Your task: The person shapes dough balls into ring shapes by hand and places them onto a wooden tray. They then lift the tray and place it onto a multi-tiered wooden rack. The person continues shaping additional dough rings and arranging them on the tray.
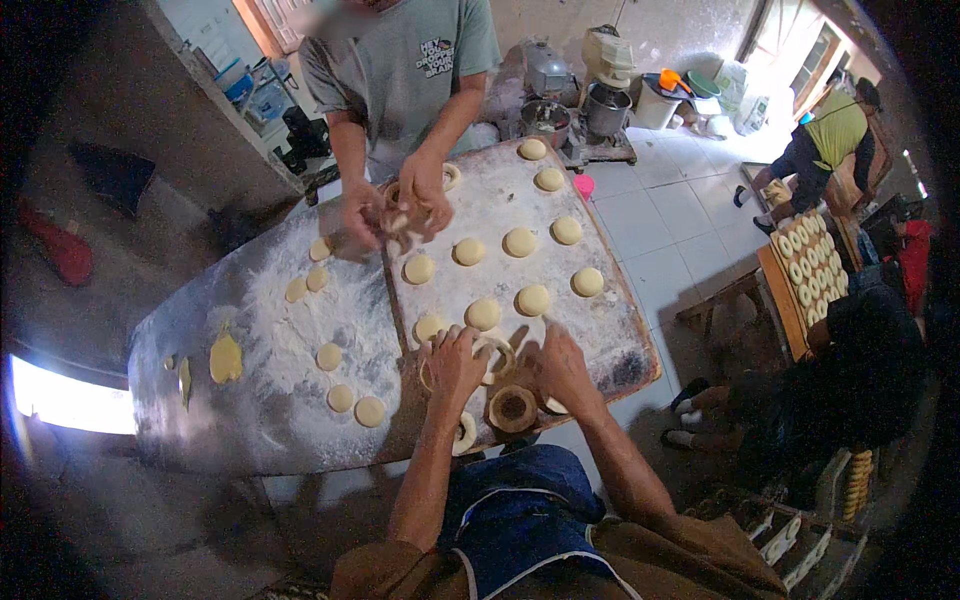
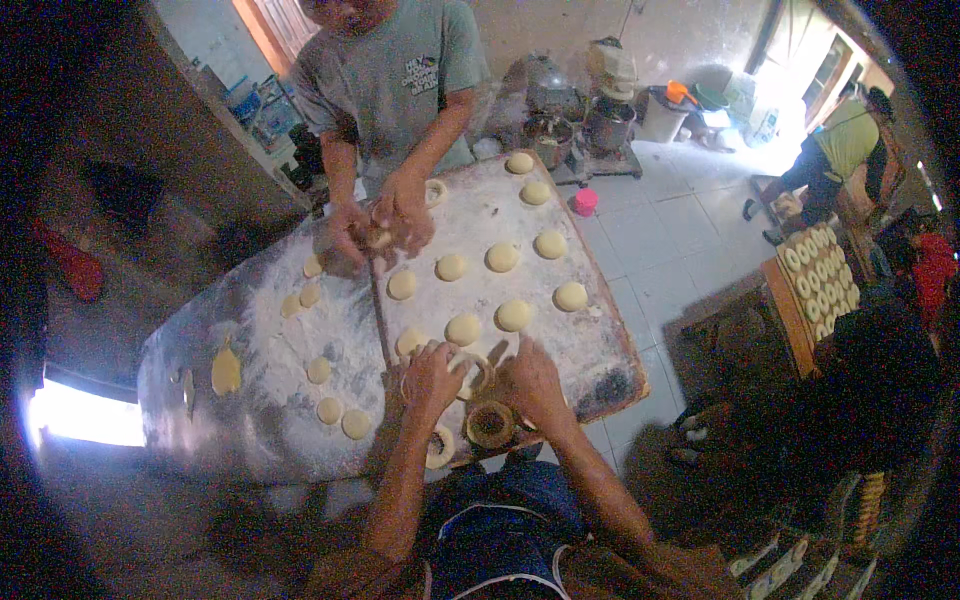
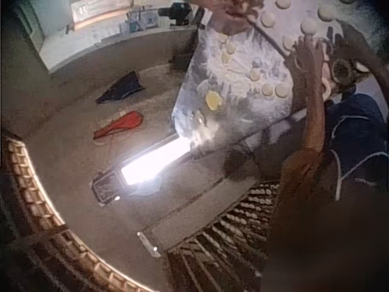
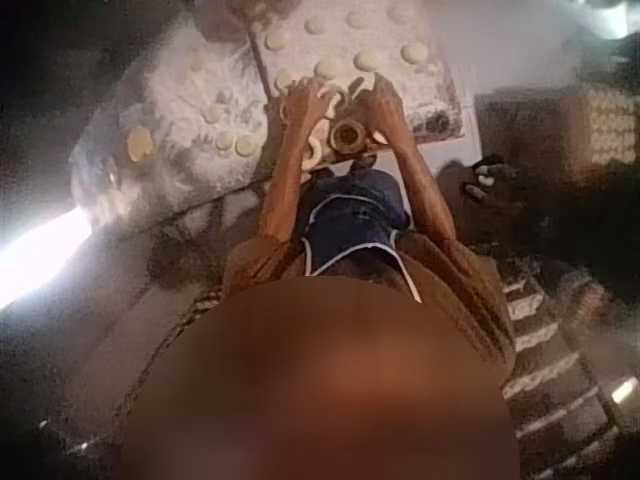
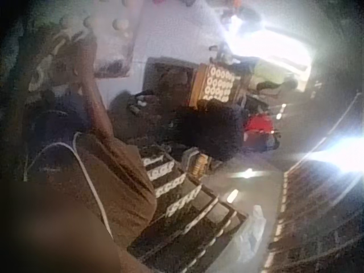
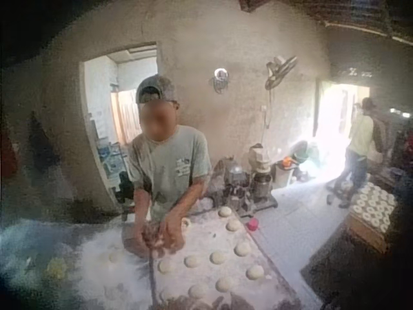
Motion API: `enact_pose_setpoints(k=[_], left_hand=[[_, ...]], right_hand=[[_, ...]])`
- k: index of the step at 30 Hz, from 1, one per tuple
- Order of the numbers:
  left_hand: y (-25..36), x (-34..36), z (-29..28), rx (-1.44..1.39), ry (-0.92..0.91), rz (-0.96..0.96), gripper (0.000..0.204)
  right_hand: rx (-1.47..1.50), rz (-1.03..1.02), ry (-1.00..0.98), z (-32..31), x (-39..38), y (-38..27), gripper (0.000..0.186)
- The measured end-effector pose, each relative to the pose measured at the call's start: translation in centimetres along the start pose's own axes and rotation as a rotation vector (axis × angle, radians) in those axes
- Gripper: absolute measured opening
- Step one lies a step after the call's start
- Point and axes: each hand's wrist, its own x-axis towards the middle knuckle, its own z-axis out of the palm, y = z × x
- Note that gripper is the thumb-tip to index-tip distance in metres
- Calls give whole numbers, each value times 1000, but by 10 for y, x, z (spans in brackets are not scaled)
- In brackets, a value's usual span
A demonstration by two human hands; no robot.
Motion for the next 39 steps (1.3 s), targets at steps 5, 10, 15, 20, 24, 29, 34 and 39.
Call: enact_pose_setpoints(k=[5, 10, 15, 20, 24, 29, 34, 39], left_hand=[[-5, 0, -2, -46, -99, 12, 26], [-18, 24, 17, -118, 192, -16, 38], [-15, 46, 19, -168, 26, 152, 40], [-50, 4, -10, -750, 211, -94, 43], [-179, -59, -55, -244, 590, -129, 44], [-299, -97, -72, -239, 425, -491, 47], [-282, -113, -74, -101, 573, -446, 43], [-263, -102, -73, -592, 437, -151, 34]], right_hand=[[-251, -187, 165, 11, 50, 33, 44], [-216, -21, 152, 21, 82, 38, 25], [-6, -17, 37, 17, 75, 16, 27], [648, 52, 14, 27, 56, -34, 38], [292, -376, -170, 72, 61, -118, 29], [255, -260, -322, 203, 73, -180, 24], [-404, -399, -67, 253, 65, -191, 36], [327, -129, -392, 229, 59, -214, 27]])
